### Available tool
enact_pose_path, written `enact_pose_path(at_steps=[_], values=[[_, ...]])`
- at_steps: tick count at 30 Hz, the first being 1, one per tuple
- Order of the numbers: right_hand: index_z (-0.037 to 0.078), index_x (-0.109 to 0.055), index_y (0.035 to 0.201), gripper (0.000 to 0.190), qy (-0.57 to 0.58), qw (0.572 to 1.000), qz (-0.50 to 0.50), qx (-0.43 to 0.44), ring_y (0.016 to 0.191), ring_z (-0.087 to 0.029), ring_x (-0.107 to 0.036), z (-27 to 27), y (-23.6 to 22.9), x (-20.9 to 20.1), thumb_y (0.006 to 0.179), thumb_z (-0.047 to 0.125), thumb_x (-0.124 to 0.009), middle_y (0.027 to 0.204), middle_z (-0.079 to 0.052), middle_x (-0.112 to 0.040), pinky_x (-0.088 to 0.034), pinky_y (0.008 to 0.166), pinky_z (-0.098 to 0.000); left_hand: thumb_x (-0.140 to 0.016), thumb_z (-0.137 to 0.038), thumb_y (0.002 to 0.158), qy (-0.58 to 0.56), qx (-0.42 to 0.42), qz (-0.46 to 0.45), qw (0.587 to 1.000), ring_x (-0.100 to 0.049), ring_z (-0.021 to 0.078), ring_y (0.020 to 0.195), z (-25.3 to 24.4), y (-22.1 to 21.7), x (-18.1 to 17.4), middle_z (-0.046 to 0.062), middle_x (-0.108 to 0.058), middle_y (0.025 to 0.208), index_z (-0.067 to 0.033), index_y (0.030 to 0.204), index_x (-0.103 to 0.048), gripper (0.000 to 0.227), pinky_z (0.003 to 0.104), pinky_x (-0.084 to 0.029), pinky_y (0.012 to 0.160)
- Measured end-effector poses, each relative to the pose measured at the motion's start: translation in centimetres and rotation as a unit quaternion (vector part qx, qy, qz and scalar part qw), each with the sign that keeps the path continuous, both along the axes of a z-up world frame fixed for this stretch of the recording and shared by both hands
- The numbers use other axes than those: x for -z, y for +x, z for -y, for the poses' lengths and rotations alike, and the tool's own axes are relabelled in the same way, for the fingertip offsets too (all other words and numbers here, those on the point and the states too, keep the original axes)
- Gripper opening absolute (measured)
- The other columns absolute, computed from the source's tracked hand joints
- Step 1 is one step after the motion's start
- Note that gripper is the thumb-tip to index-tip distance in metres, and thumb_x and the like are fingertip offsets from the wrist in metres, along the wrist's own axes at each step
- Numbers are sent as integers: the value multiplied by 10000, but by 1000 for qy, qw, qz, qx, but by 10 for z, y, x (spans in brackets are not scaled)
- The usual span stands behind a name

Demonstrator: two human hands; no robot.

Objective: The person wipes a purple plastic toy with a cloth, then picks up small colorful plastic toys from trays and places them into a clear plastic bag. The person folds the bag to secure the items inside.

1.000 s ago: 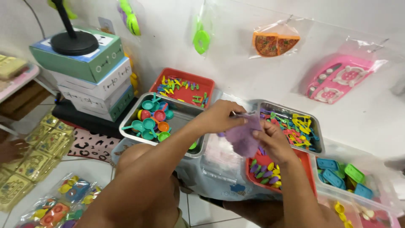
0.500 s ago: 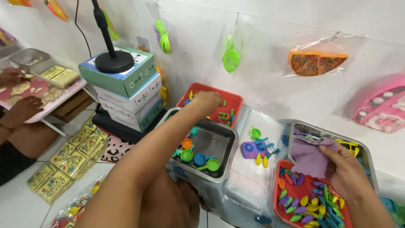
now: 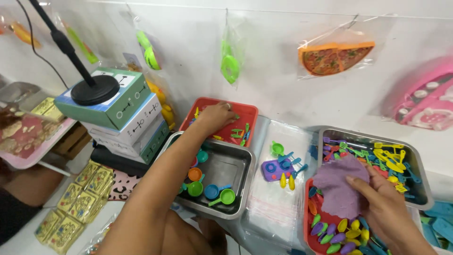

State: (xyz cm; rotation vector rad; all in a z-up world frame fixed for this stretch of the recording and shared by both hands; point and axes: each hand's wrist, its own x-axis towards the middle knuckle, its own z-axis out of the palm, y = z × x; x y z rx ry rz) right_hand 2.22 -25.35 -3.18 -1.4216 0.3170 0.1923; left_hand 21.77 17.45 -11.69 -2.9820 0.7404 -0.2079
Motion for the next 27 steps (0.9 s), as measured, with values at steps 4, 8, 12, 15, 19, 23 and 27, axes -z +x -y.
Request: enact_pose_path(at_steps=[4, 8, 12, 15, 19, 23, 27], values=[[-44, -653, 1286, 311, 60, 997, 43, -14, 972, -265, -615, 12, 5, 24, 1005, 45, -555, 1137, -203, -698, -500, 859, -390, -465, -375, 1031, -91, -43, -13, 995, -600, 316, 1120, 19, -33, -33, 84, -650, 1155, -127, 1119, -700, 353, 557, -538, 654], [3, -648, 1318, 341, 81, 993, 83, 19, 1049, -226, -622, 1, -3, 14, 991, 41, -560, 1194, -159, -698, -502, 925, -339, -549, -235, 1002, -342, -54, -103, 932, -688, 230, 889, 61, -89, -80, 75, -757, 964, -74, 1008, -690, 214, 375, -485, 727], [44, -628, 1382, 366, 81, 980, 174, 46, 1164, -210, -611, -7, -5, 21, 1035, 99, -526, 1281, -99, -669, -507, 972, -372, -568, -118, 1008, -593, 3, -174, 786, -676, 131, 722, 108, -121, -64, 74, -704, 791, -48, 1000, -663, 118, 260, -557, 672], [97, -589, 1457, 413, 71, 971, 222, 50, 1089, -230, -643, -16, -4, 32, 1057, 146, -503, 1247, -86, -669, -558, 879, -419, -575, -89, 1006, -693, 23, -249, 676, -757, 171, 810, 147, -166, -87, 151, -744, 892, 8, 1108, -670, 170, 244, -646, 747], [142, -469, 1569, 525, 118, 960, 252, 23, 1042, -258, -675, -32, -20, 26, 1046, 177, -485, 1273, -143, -675, -596, 847, -452, -601, -75, 993, -681, 31, -289, 672, -748, 170, 766, 179, -196, -101, 188, -740, 890, 49, 1115, -671, 188, 233, -652, 703], [39, -390, 1520, 593, 152, 945, 291, -1, 894, -257, -710, -37, -21, 37, 966, 49, -601, 1101, -151, -689, -617, 754, -403, -644, -66, 971, -652, 33, -276, 706, -762, 203, 771, 191, -210, -103, 202, -747, 886, 22, 1107, -691, 169, 288, -662, 708], [78, -471, 1335, 399, 200, 944, 262, 12, 717, -187, -714, -33, -12, 55, 968, 82, -625, 912, -89, -710, -592, 596, -307, -663, -53, 939, -607, 51, -213, 764, -736, 181, 698, 190, -213, -107, 188, -747, 803, 22, 1047, -718, 143, 273, -638, 662]])
